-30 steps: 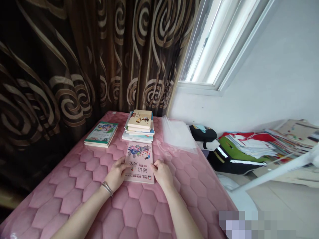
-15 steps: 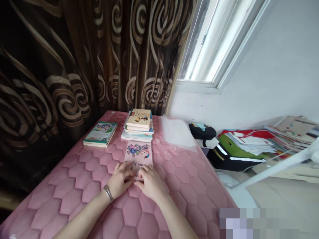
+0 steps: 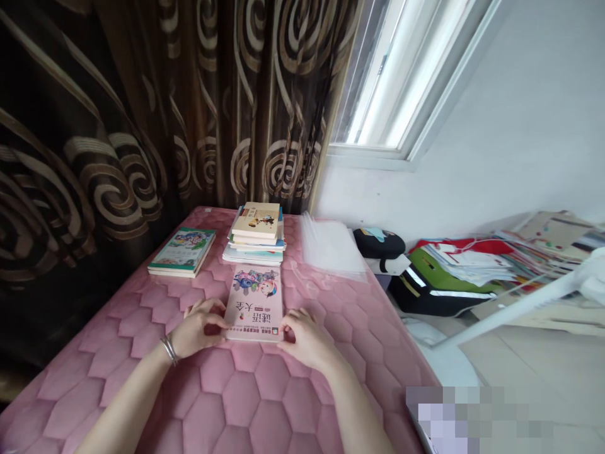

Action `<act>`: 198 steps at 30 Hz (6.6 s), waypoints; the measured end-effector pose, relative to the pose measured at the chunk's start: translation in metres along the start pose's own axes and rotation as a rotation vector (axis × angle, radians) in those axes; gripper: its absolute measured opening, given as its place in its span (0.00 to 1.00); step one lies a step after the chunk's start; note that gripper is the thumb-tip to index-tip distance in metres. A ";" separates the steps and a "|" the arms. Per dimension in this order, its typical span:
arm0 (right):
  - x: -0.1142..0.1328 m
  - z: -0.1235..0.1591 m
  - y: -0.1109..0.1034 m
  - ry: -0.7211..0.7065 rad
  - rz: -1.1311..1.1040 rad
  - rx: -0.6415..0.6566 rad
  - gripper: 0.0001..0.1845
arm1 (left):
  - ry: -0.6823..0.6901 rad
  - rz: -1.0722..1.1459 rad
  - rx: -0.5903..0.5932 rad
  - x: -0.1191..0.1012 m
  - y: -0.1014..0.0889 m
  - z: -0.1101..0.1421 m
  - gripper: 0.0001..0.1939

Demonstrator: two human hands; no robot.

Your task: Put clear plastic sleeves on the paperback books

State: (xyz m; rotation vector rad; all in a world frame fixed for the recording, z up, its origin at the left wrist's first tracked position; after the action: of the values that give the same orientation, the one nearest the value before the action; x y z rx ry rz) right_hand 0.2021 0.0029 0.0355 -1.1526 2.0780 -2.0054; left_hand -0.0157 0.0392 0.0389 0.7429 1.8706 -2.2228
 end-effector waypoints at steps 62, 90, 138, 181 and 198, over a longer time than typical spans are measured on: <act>-0.055 -0.159 0.001 0.222 0.326 0.022 0.13 | 0.025 -0.015 -0.052 -0.007 0.007 0.003 0.17; -0.064 -0.003 -0.014 0.485 0.361 -0.240 0.19 | -0.192 0.287 -0.350 0.023 -0.002 -0.015 0.14; -0.032 0.012 -0.019 0.024 0.198 -0.196 0.07 | 0.041 -0.042 -0.281 0.008 -0.020 -0.004 0.06; -0.049 0.015 -0.016 0.008 -0.020 -0.135 0.12 | -0.098 0.128 -0.102 0.036 -0.019 -0.014 0.07; -0.063 -0.120 -0.011 0.116 0.325 0.118 0.16 | -0.201 0.074 -0.161 0.036 -0.011 -0.014 0.15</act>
State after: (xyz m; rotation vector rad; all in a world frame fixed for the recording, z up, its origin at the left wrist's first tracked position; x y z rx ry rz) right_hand 0.1930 0.1385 0.0368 -0.6442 2.0071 -2.0413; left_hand -0.0475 0.0627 0.0310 0.5314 1.8637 -1.9921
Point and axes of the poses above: each hand's wrist, its own z-axis away from the middle knuckle, its own y-axis out of the palm, x = y × z, the point moved 9 cm from there along -z, towards the middle knuckle, and after that the axes turned 15 degrees about -y, right-handed, at the moved point
